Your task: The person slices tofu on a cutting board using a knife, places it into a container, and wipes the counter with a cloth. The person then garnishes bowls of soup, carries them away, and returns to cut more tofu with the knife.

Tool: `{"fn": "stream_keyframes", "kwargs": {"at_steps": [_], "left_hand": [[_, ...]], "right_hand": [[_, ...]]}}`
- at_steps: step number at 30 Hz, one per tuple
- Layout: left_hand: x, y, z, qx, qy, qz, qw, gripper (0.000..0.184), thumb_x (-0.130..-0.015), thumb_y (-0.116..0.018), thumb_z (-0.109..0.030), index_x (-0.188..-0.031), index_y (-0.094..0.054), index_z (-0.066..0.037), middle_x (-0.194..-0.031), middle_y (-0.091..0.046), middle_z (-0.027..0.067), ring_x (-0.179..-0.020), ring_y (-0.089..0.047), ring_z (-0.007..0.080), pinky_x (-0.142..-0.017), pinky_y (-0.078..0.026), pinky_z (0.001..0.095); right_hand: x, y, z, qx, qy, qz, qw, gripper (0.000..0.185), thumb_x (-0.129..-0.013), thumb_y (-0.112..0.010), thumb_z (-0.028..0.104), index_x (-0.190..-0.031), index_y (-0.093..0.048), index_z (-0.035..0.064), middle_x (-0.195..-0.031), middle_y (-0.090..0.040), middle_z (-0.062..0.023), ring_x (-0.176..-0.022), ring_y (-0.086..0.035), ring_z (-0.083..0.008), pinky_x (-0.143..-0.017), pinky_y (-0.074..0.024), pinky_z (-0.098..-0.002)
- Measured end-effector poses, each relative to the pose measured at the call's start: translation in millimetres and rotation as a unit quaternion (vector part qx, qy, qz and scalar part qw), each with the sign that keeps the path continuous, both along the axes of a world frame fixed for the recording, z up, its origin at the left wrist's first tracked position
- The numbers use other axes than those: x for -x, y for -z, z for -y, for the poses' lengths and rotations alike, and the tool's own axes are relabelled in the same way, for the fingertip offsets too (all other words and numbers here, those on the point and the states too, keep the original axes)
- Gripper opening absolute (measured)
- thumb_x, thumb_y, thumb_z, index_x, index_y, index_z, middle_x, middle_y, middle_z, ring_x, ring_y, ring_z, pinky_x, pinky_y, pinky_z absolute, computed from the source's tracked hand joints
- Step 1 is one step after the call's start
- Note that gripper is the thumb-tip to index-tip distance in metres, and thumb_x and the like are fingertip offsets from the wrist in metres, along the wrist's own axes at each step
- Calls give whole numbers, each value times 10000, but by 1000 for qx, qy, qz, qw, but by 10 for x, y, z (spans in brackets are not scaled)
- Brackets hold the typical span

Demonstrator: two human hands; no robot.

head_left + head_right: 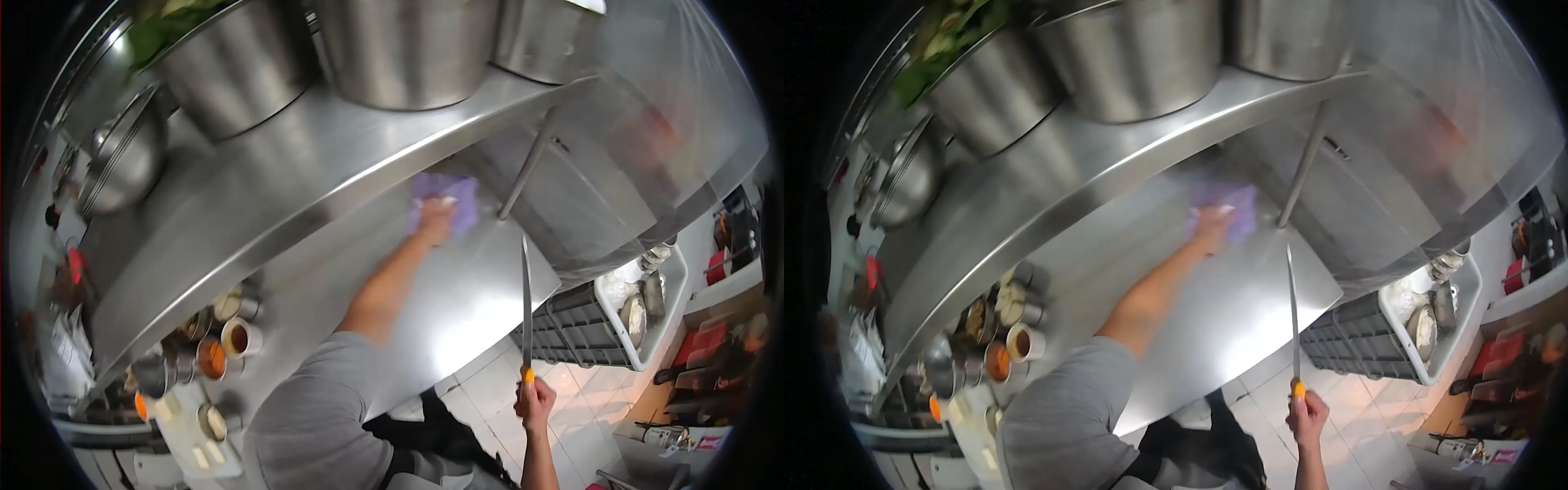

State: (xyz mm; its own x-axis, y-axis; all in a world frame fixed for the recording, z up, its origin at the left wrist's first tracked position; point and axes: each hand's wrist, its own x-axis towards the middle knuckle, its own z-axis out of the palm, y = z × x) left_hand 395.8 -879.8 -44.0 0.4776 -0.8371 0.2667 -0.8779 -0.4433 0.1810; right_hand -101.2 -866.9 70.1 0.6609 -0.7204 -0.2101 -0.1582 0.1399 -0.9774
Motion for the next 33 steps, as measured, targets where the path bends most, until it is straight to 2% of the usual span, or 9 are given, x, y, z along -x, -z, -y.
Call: {"fn": "stream_keyframes", "kwargs": {"at_steps": [2, 3, 7, 15, 21, 27, 29, 31, 33], "left_hand": [[910, -190, -143, 117, -53, -355, 926, 591, -760, -656, -132, -1335, -521, -138, -1244, -549, 195, -1168, -499, 382, -999, -360, 561], [1268, 186, -418, -4, 95, -11, 995, 685, -743, -652, -100, -1400, -460, -133, -1382, -450, 230, -1330, -361, 450, -1097, -272, 598], [2518, -501, -1730, -117, 12, -229, 966, 791, -770, -581, -61, -1512, -315, -125, -1589, -156, 193, -1486, -51, 427, -1208, -87, 522], [2851, -588, -4934, -27, -438, -135, 888, 706, -674, -705, -69, -1344, -489, -117, -1410, -380, 198, -1356, -336, 412, -1137, -282, 502], [2997, -709, -5511, 167, -356, -144, 908, 355, -705, -609, 85, -1032, -620, -53, -1138, -564, 155, -1103, -536, 338, -944, -450, 401], [2671, -2015, -6410, 475, -482, 30, 736, 296, -863, -477, 78, -1120, -572, -35, -919, -615, 163, -861, -618, 359, -769, -506, 418], [2170, -2350, -6936, 404, -465, 181, 767, 335, -877, -550, 2, -1209, -535, -38, -976, -642, 173, -938, -639, 349, -792, -512, 424], [1746, -2577, -7301, 274, -502, -57, 818, 460, -850, -650, -130, -1287, -520, -76, -1182, -623, 186, -1100, -611, 333, -894, -491, 428], [1513, -2401, -7510, 122, -492, -15, 862, 535, -824, -668, -164, -1329, -501, -108, -1272, -581, 175, -1170, -573, 326, -956, -465, 415]], "right_hand": [[-192, -184, -61, -30, -7, 12, 999, 329, -960, -596, 272, -832, -618, -31, -633, -478, 10, -424, -397, -45, -368, -319, -219], [-274, -180, -59, -31, -25, 39, 998, 331, -963, -596, 273, -842, -616, -35, -645, -477, 8, -426, -394, -44, -367, -320, -218], [-557, -98, -54, -19, -119, 104, 987, 302, -963, -601, 255, -871, -620, -32, -657, -464, 10, -435, -385, -43, -371, -319, -213], [-1358, 322, -597, 297, -420, -1, 858, 323, -739, -832, 213, -890, -691, -35, -690, -641, -125, -605, -578, -191, -595, -482, -325], [-1951, 433, -1684, 458, -517, 85, 719, 337, -732, -797, 293, -842, -679, -3, -767, -655, -186, -720, -627, -378, -675, -515, -438], [-2023, 580, -2381, 540, -487, 99, 679, 384, -687, -808, 302, -908, -672, 19, -951, -622, -168, -927, -588, -371, -840, -494, -443], [-2013, 669, -2562, 566, -473, 58, 673, 393, -687, -790, 293, -945, -666, 23, -984, -610, -176, -967, -568, -380, -864, -481, -456], [-2009, 735, -2741, 590, -453, 18, 668, 407, -686, -773, 283, -982, -661, 27, -1017, -597, -184, -1008, -549, -390, -888, -469, -468], [-1961, 748, -2877, 598, -403, -74, 689, 424, -690, -736, 265, -1028, -647, 27, -1009, -592, -220, -1005, -547, -414, -879, -462, -502]]}}
